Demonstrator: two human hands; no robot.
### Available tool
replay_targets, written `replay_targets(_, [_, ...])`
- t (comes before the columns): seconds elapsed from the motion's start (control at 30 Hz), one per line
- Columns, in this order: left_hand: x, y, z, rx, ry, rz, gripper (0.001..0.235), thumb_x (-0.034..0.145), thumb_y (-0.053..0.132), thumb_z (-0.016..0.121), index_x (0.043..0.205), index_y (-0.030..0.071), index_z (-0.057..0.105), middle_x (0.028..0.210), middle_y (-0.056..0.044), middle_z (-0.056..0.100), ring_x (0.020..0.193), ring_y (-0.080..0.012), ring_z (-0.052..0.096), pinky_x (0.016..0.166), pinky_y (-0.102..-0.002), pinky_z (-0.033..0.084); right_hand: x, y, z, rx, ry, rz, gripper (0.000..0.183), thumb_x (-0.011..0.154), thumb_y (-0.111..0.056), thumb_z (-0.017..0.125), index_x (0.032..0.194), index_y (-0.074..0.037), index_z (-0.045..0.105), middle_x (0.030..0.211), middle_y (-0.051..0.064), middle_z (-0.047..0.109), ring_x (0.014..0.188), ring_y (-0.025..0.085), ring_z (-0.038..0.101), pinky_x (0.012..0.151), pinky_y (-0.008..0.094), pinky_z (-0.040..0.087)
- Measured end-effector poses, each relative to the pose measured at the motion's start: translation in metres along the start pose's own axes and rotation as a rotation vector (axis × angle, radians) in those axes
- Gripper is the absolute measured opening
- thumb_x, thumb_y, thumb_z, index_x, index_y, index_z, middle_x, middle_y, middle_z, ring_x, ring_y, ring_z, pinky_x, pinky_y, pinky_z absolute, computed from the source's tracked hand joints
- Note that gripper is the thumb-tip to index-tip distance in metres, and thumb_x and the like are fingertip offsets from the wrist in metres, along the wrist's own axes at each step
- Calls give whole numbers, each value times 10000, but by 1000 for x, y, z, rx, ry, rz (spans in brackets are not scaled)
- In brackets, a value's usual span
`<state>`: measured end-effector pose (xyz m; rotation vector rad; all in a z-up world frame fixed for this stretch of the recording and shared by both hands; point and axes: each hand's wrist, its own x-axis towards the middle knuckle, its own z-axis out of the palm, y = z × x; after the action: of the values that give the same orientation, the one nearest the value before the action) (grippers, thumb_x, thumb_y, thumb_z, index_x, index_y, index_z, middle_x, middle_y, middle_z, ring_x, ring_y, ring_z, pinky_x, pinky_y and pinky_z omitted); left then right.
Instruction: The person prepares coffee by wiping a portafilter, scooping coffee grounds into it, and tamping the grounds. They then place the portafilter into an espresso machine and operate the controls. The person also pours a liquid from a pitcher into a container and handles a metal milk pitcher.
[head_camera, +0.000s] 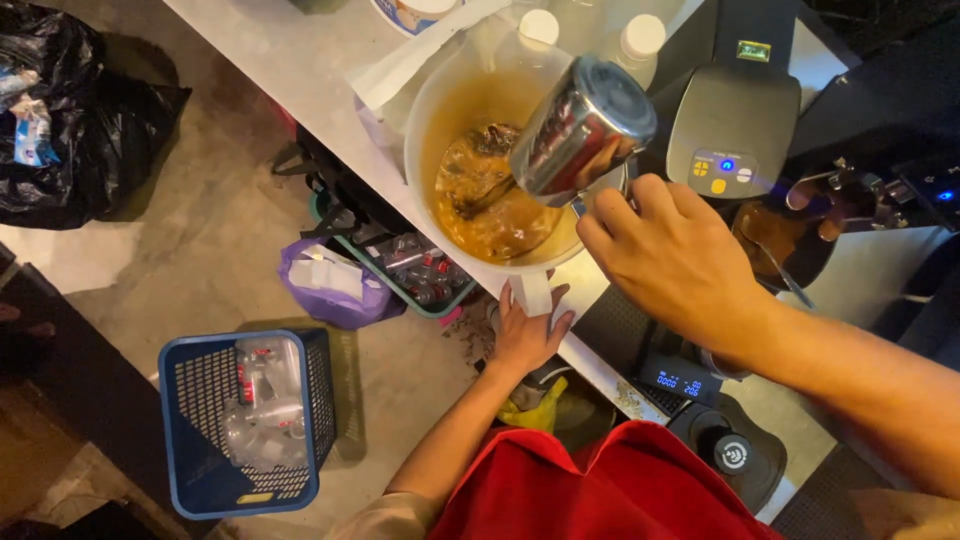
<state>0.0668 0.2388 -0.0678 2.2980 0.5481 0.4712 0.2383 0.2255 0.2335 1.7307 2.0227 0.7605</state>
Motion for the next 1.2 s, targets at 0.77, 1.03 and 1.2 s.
replay_targets(0.77, [63,54,-99,-829,233,69,558,1058,510,472,682,104,548,659,-24,541,617,-174,544,633,-326,426,-122,-49,-18,1534,443,1098,289,1141,-188,551,946,-7,665,763,131,688,921,279,803,787,297,582])
replay_targets(1.03, [78,111,-48,-562,599,-107,606,1092,426,346,570,140,236,501,19,229,470,-142,270,533,-384,231,-234,-81,4,1611,460,1357,243,1127,-126,552,946,8,644,796,155,665,729,230,688,763,335,618])
replay_targets(1.2, [97,127,-17,-468,852,-179,609,1088,376,361,556,81,340,505,-13,283,501,-178,304,542,-424,264,-279,-97,11,1699,516,1499,223,1104,-104,548,936,21,625,796,134,610,749,278,711,878,415,669])
